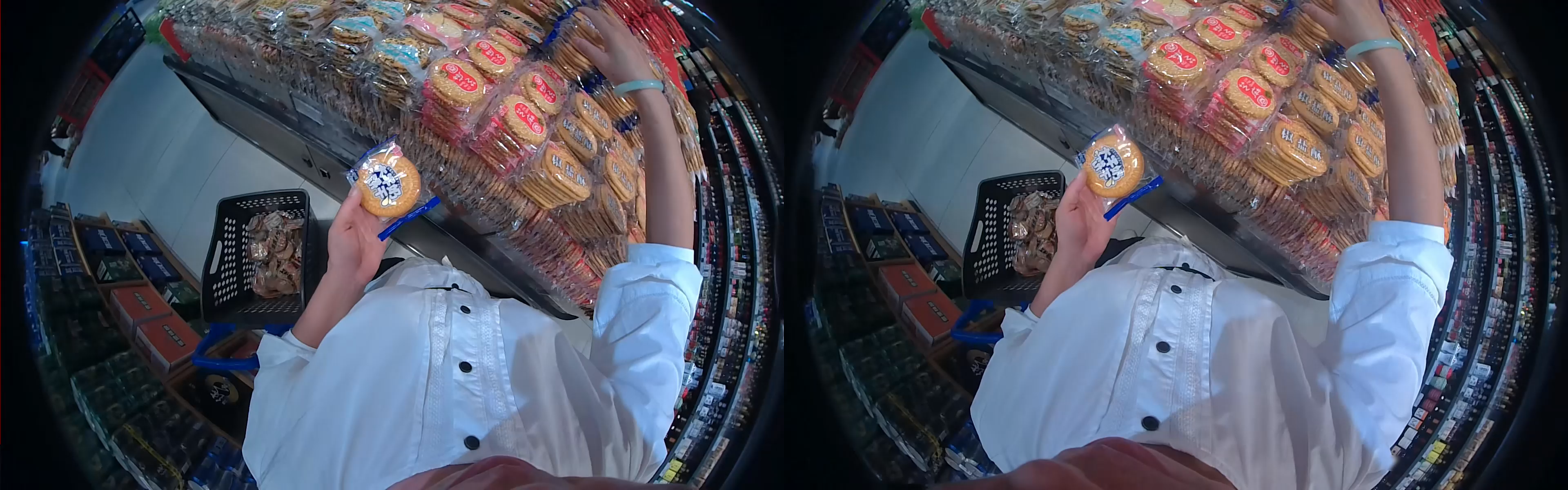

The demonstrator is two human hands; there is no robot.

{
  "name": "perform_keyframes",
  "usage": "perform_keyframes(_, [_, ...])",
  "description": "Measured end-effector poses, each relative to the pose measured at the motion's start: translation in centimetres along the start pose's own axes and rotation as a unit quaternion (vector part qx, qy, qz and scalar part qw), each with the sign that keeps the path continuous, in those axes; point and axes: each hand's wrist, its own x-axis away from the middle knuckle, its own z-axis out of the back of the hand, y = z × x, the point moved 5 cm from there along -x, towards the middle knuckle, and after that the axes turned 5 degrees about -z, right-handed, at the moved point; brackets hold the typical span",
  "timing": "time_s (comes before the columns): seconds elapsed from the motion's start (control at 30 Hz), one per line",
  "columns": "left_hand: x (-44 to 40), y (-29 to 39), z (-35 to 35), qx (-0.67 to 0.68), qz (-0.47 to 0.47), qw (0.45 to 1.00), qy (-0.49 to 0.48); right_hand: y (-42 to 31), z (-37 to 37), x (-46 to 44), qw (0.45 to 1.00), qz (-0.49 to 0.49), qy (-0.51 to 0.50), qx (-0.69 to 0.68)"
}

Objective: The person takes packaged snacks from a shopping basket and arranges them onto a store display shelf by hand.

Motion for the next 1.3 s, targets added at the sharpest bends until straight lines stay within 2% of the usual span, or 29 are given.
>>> perform_keyframes(0.03, [-0.1, -0.4, -0.4, 0.012, -0.006, 1.000, -0.006, -1.1, 0.6, 0.8, 0.995, 0.059, 0.049, -0.058])
perform_keyframes(0.07, [-0.2, -0.9, -0.7, 0.024, -0.010, 1.000, -0.014, -2.1, -0.2, 1.2, 0.980, 0.166, 0.091, -0.062])
perform_keyframes(0.1, [0.2, 1.9, 0.1, -0.017, -0.019, 1.000, -0.017, -4.2, -2.8, 2.7, 0.949, 0.253, 0.157, -0.104])
perform_keyframes(0.17, [0.0, 0.4, -0.3, 0.000, -0.025, 0.999, -0.028, -9.5, -1.6, 7.9, 0.938, 0.292, 0.158, -0.098])
perform_keyframes(0.23, [0.3, -0.5, -1.1, 0.028, -0.029, 0.998, -0.037, -12.7, -2.4, 11.3, 0.936, 0.319, 0.108, -0.104])
perform_keyframes(0.3, [0.4, -0.7, -1.8, 0.043, -0.031, 0.997, -0.057, -15.2, -3.5, 13.9, 0.924, 0.332, 0.109, -0.152])
perform_keyframes(0.37, [1.0, -0.9, -2.8, 0.030, -0.040, 0.996, -0.073, -16.7, -5.2, 15.4, 0.929, 0.305, 0.069, -0.200])
perform_keyframes(0.4, [1.3, -1.1, -3.4, 0.025, -0.042, 0.995, -0.083, -17.1, -6.2, 15.9, 0.928, 0.297, 0.081, -0.208])
perform_keyframes(0.6, [3.7, -2.2, -6.6, 0.030, -0.038, 0.988, -0.145, -17.7, -8.3, 17.0, 0.947, 0.223, 0.008, -0.233])
perform_keyframes(0.73, [4.4, -2.7, -7.5, -0.005, -0.055, 0.977, -0.206, -16.8, -7.7, 17.4, 0.942, 0.221, 0.052, -0.247])
perform_keyframes(0.87, [4.3, -2.6, -8.1, -0.073, -0.073, 0.957, -0.272, -14.5, -5.7, 15.8, 0.925, 0.237, 0.006, -0.297])
perform_keyframes(1.03, [3.7, -1.7, -7.7, -0.138, -0.062, 0.954, -0.258, -7.6, -1.3, 10.5, 0.936, 0.200, 0.157, -0.243])
perform_keyframes(1.17, [2.8, -0.9, -5.4, -0.126, -0.059, 0.956, -0.259, 0.3, 0.9, 6.3, 0.956, 0.148, 0.195, -0.163])
perform_keyframes(1.23, [2.6, -0.5, -5.0, -0.116, -0.064, 0.964, -0.232, 4.9, 1.3, 4.5, 0.953, 0.153, 0.232, -0.117])
perform_keyframes(1.3, [2.2, -0.1, -3.8, -0.110, -0.060, 0.968, -0.220, 9.4, 0.6, 3.0, 0.980, 0.037, 0.147, -0.126])
